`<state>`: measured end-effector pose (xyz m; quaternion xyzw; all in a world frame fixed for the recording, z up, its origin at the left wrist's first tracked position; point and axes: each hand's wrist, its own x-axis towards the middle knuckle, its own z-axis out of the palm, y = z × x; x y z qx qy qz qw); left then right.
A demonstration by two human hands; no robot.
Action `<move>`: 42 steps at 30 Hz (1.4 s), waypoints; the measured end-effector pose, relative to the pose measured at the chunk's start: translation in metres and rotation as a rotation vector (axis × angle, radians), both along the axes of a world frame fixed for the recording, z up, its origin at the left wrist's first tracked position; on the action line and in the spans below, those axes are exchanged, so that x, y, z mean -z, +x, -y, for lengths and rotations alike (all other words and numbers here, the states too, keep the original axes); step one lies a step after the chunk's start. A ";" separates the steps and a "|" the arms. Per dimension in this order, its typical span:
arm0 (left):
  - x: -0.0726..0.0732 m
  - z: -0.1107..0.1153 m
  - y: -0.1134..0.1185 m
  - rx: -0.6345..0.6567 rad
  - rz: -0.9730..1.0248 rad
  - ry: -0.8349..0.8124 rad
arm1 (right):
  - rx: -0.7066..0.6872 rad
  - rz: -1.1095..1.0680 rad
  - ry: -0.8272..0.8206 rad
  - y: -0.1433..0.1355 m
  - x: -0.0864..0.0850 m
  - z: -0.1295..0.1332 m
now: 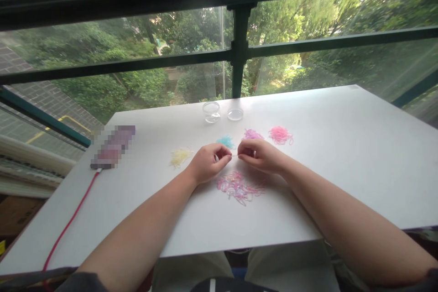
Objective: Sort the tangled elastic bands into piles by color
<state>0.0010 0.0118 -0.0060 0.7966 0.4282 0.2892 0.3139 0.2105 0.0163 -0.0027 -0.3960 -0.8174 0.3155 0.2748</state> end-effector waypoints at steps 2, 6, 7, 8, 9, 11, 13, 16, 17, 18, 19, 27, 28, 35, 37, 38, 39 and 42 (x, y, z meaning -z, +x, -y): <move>0.000 -0.001 -0.001 -0.012 0.007 0.012 | 0.025 0.008 0.008 0.000 0.000 0.000; 0.000 -0.008 -0.006 -0.113 0.014 0.044 | 0.102 0.058 0.018 0.001 -0.001 -0.001; 0.000 -0.010 -0.008 -0.156 0.017 0.053 | 0.121 0.072 0.021 0.001 -0.001 -0.001; 0.001 -0.012 -0.009 -0.197 0.021 0.062 | 0.136 0.084 0.024 0.000 -0.002 -0.001; 0.001 -0.014 -0.010 -0.235 0.025 0.071 | 0.150 0.095 0.027 0.000 -0.002 -0.002; 0.003 -0.017 -0.012 -0.286 0.031 0.092 | 0.179 0.122 0.033 0.000 -0.002 -0.002; 0.004 -0.019 -0.013 -0.308 0.030 0.123 | 0.208 0.152 0.038 -0.001 -0.002 -0.003; 0.005 -0.022 -0.012 -0.308 0.000 0.205 | 0.210 0.154 0.040 -0.001 -0.002 -0.003; 0.005 -0.022 -0.012 -0.304 -0.016 0.234 | 0.200 0.150 0.036 0.000 -0.002 -0.004; 0.005 -0.023 -0.011 -0.299 -0.034 0.258 | 0.191 0.148 0.030 0.000 -0.002 -0.004; 0.005 -0.023 -0.011 -0.293 -0.053 0.272 | 0.183 0.152 0.020 0.000 -0.002 -0.004; 0.007 -0.024 -0.011 -0.240 -0.158 0.256 | 0.116 0.230 0.010 0.003 -0.003 -0.004; 0.007 -0.024 -0.012 -0.239 -0.156 0.266 | 0.103 0.240 0.009 0.004 -0.004 -0.004; 0.000 -0.017 -0.011 -0.168 -0.077 0.386 | -0.064 0.295 -0.062 0.008 -0.014 0.002; -0.002 -0.013 -0.010 -0.102 -0.044 0.384 | -0.116 0.314 -0.098 0.008 -0.016 0.003; -0.003 -0.012 -0.009 -0.066 -0.035 0.366 | -0.132 0.327 -0.108 0.008 -0.017 0.004; -0.003 -0.010 -0.009 -0.027 -0.036 0.340 | -0.140 0.343 -0.113 0.008 -0.018 0.005; -0.004 -0.006 -0.007 0.089 -0.101 0.236 | -0.137 0.386 -0.103 0.006 -0.018 0.006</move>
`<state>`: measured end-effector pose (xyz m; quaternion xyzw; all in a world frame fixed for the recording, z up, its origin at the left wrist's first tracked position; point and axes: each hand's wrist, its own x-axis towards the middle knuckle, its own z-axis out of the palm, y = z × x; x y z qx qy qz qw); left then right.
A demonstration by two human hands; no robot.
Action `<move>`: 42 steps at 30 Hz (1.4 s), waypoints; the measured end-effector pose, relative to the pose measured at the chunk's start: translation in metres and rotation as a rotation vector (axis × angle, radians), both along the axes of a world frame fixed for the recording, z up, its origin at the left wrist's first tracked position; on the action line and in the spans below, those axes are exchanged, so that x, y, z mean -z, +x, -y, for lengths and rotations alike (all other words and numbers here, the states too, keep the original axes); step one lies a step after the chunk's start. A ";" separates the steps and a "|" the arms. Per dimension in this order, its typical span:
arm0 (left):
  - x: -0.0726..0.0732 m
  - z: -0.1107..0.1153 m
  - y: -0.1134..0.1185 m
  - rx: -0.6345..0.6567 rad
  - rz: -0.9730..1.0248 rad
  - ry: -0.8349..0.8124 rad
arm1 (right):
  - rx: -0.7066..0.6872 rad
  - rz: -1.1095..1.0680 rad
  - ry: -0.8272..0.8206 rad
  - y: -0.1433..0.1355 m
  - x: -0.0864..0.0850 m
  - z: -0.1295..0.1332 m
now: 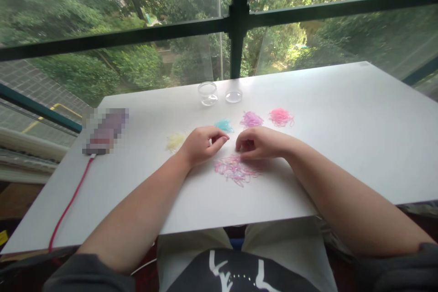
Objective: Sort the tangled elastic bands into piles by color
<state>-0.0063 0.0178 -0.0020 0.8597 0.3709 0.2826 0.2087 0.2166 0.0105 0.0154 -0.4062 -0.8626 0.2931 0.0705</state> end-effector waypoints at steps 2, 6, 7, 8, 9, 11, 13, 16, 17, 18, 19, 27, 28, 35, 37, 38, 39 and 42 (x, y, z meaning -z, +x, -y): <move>0.000 0.001 0.001 0.051 -0.074 -0.065 | -0.001 0.008 0.013 -0.001 0.001 0.000; 0.001 0.002 0.001 0.096 -0.160 -0.133 | -0.004 -0.014 0.039 -0.002 0.004 -0.001; 0.001 0.003 0.001 0.099 -0.166 -0.138 | -0.001 -0.018 0.045 -0.002 0.005 -0.001; 0.001 0.003 0.002 0.101 -0.169 -0.142 | 0.004 -0.019 0.051 -0.002 0.005 -0.002; 0.000 0.004 0.002 0.103 -0.170 -0.145 | 0.012 -0.017 0.054 -0.002 0.005 -0.002; -0.001 0.005 0.003 0.110 -0.168 -0.149 | 0.026 -0.013 0.057 -0.002 0.006 -0.002; -0.002 0.006 0.004 0.117 -0.166 -0.149 | 0.033 -0.010 0.053 -0.002 0.005 -0.002; -0.002 0.006 0.005 0.126 -0.169 -0.139 | 0.038 -0.017 0.050 -0.002 0.005 -0.002; -0.001 0.006 0.005 0.127 -0.171 -0.134 | 0.039 -0.021 0.049 -0.001 0.005 -0.002; 0.000 0.006 0.005 0.128 -0.170 -0.129 | 0.040 -0.026 0.048 -0.001 0.005 -0.002; 0.000 0.006 0.005 0.130 -0.170 -0.125 | 0.040 -0.036 0.046 -0.001 0.005 -0.002; 0.002 0.007 0.006 0.137 -0.120 -0.151 | 0.042 -0.191 -0.011 -0.005 0.009 0.000; 0.002 0.007 0.007 0.136 -0.109 -0.158 | 0.049 -0.198 -0.014 -0.006 0.010 0.001; 0.002 0.009 0.009 0.082 -0.041 -0.186 | 0.056 -0.226 -0.017 -0.006 0.010 0.001; 0.002 0.009 0.009 0.069 -0.033 -0.191 | 0.058 -0.222 -0.014 -0.006 0.010 0.001; 0.002 0.009 0.009 0.066 -0.033 -0.195 | 0.062 -0.217 -0.014 -0.005 0.010 0.001; 0.001 0.009 0.009 0.064 -0.032 -0.201 | 0.066 -0.213 -0.014 -0.005 0.010 0.001; 0.001 0.009 0.009 0.061 -0.027 -0.211 | 0.069 -0.211 -0.002 -0.005 0.010 0.001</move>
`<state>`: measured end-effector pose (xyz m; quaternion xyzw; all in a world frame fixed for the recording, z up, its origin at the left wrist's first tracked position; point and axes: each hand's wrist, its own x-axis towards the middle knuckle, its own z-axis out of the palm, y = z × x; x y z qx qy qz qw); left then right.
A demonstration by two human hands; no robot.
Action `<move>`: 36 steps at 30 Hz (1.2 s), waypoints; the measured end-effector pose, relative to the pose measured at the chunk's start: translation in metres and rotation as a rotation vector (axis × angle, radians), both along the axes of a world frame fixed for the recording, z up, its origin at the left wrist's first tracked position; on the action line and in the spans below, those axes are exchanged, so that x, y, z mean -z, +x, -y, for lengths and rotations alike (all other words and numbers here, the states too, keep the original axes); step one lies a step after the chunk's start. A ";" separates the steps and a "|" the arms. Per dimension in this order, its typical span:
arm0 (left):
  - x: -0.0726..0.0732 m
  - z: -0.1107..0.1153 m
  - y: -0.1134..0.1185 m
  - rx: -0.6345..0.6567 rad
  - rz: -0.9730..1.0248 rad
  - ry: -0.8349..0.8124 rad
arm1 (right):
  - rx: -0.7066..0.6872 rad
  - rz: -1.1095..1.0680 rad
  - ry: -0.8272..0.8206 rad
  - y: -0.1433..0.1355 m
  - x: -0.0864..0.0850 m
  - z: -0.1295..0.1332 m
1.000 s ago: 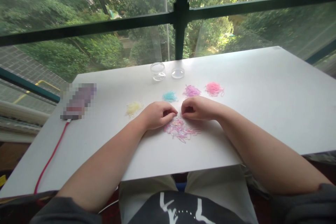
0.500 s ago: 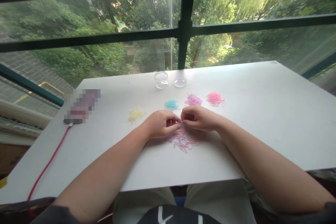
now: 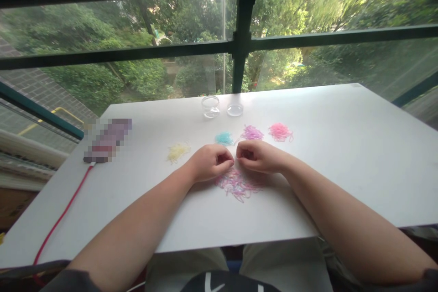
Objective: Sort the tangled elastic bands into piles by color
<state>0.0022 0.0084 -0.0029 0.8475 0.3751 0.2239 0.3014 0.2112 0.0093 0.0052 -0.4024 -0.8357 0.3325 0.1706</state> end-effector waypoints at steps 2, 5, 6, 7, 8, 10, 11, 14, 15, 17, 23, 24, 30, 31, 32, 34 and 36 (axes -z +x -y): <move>0.000 0.000 0.000 0.003 0.006 -0.003 | -0.005 -0.002 0.017 0.000 0.000 0.000; 0.000 0.000 0.000 0.005 0.019 -0.011 | -0.016 -0.001 0.034 0.000 0.000 0.000; 0.000 0.000 0.000 0.001 0.024 -0.014 | -0.021 0.000 0.032 0.001 0.000 -0.001; 0.000 0.000 0.000 -0.004 0.028 -0.015 | -0.026 0.001 0.026 0.001 0.000 -0.001; 0.000 0.000 0.000 -0.010 0.030 -0.014 | -0.031 0.003 0.017 0.001 -0.001 -0.001; 0.001 0.000 -0.001 -0.015 0.031 -0.014 | -0.042 0.013 -0.007 0.002 -0.002 -0.001; 0.001 0.000 -0.001 -0.015 0.031 -0.015 | -0.046 0.017 -0.018 0.002 -0.003 0.000; 0.001 0.000 -0.001 -0.016 0.029 -0.015 | -0.045 0.011 -0.032 0.001 -0.003 0.000; 0.001 0.000 -0.001 -0.018 0.028 -0.014 | -0.039 0.008 -0.029 0.001 -0.003 0.000; 0.001 0.000 -0.001 -0.021 0.025 -0.011 | -0.030 0.013 -0.022 0.002 -0.002 0.000; 0.003 -0.003 -0.003 -0.112 -0.002 0.034 | 0.044 0.076 0.076 0.009 0.000 -0.005; 0.003 -0.004 -0.004 -0.131 -0.013 0.044 | 0.050 0.090 0.092 0.009 0.000 -0.006; 0.005 -0.007 -0.005 -0.065 -0.060 0.093 | 0.000 0.137 0.130 0.003 0.000 -0.006; 0.004 -0.008 -0.004 -0.028 -0.066 0.100 | -0.002 0.137 0.139 0.001 0.001 -0.006; 0.004 -0.008 -0.004 0.009 -0.072 0.104 | -0.005 0.135 0.147 0.000 0.002 -0.007; 0.003 -0.008 -0.004 0.067 -0.076 0.098 | -0.014 0.134 0.161 -0.001 0.003 -0.007; 0.003 -0.007 -0.004 0.093 -0.065 0.061 | -0.009 0.140 0.169 -0.001 0.004 -0.007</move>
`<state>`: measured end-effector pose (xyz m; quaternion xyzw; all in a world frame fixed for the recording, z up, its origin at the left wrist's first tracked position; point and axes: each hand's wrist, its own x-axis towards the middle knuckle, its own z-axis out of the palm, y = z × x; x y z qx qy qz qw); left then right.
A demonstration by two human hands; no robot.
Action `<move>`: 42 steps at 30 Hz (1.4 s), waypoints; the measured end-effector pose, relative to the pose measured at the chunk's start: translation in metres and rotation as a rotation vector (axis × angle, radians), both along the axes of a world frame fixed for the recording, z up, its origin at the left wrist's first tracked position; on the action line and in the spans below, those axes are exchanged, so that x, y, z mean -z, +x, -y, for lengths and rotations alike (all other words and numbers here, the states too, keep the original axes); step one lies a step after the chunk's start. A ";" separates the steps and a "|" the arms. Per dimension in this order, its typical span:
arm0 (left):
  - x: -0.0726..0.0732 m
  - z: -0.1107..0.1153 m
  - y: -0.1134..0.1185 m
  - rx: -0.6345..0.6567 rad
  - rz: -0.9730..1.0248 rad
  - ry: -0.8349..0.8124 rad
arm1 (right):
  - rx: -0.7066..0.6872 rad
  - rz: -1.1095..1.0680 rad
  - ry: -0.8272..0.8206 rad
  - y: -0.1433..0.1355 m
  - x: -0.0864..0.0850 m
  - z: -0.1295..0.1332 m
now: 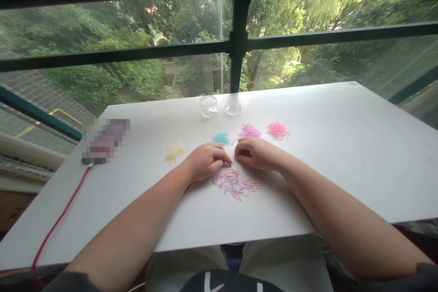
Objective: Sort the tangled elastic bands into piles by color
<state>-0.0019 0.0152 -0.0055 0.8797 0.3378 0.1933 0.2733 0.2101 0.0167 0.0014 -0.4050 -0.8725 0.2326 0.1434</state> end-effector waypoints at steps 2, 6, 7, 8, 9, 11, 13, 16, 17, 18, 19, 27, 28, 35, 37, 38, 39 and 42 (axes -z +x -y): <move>0.000 0.002 -0.001 -0.030 0.019 -0.071 | 0.030 0.006 0.002 0.000 0.000 0.001; 0.000 0.004 -0.001 -0.169 0.044 -0.114 | 0.107 -0.024 -0.037 0.001 -0.002 0.002; 0.000 0.004 -0.001 -0.189 0.050 -0.103 | 0.118 -0.037 -0.054 0.001 -0.002 0.002; 0.000 0.004 -0.001 -0.201 0.060 -0.096 | 0.127 -0.051 -0.069 0.001 -0.002 0.002; -0.001 0.004 0.000 -0.205 0.072 -0.095 | 0.132 -0.065 -0.085 0.001 -0.002 0.001; -0.001 0.004 0.001 -0.198 0.087 -0.104 | 0.133 -0.110 -0.123 0.000 -0.002 0.001; -0.002 0.004 0.002 -0.185 0.088 -0.111 | 0.122 -0.175 -0.171 -0.001 -0.001 0.001; -0.002 0.005 0.002 -0.170 0.081 -0.112 | 0.107 -0.246 -0.221 -0.002 0.000 0.002; -0.001 0.005 0.002 -0.171 0.082 -0.111 | 0.104 -0.254 -0.227 -0.002 0.001 0.002; -0.001 0.005 0.002 -0.173 0.084 -0.111 | 0.103 -0.257 -0.230 -0.002 0.001 0.002; -0.001 0.005 0.002 -0.175 0.087 -0.111 | 0.101 -0.258 -0.231 -0.002 0.001 0.002; 0.000 0.005 0.002 -0.173 0.104 -0.115 | 0.054 -0.234 -0.252 0.001 -0.001 0.004; 0.001 0.005 0.003 -0.173 0.105 -0.115 | 0.044 -0.236 -0.261 0.000 -0.001 0.005; 0.000 0.006 0.003 -0.160 0.117 -0.132 | 0.085 -0.237 -0.212 -0.005 0.004 0.007; 0.000 0.007 0.003 -0.160 0.116 -0.140 | 0.084 -0.246 -0.210 -0.005 0.006 0.006; 0.000 0.007 0.003 -0.162 0.116 -0.143 | 0.081 -0.251 -0.209 -0.005 0.006 0.006; -0.001 0.007 0.003 -0.166 0.116 -0.147 | 0.079 -0.255 -0.207 -0.004 0.006 0.005; -0.002 0.007 0.003 -0.181 0.118 -0.160 | 0.081 -0.268 -0.201 -0.002 0.005 0.004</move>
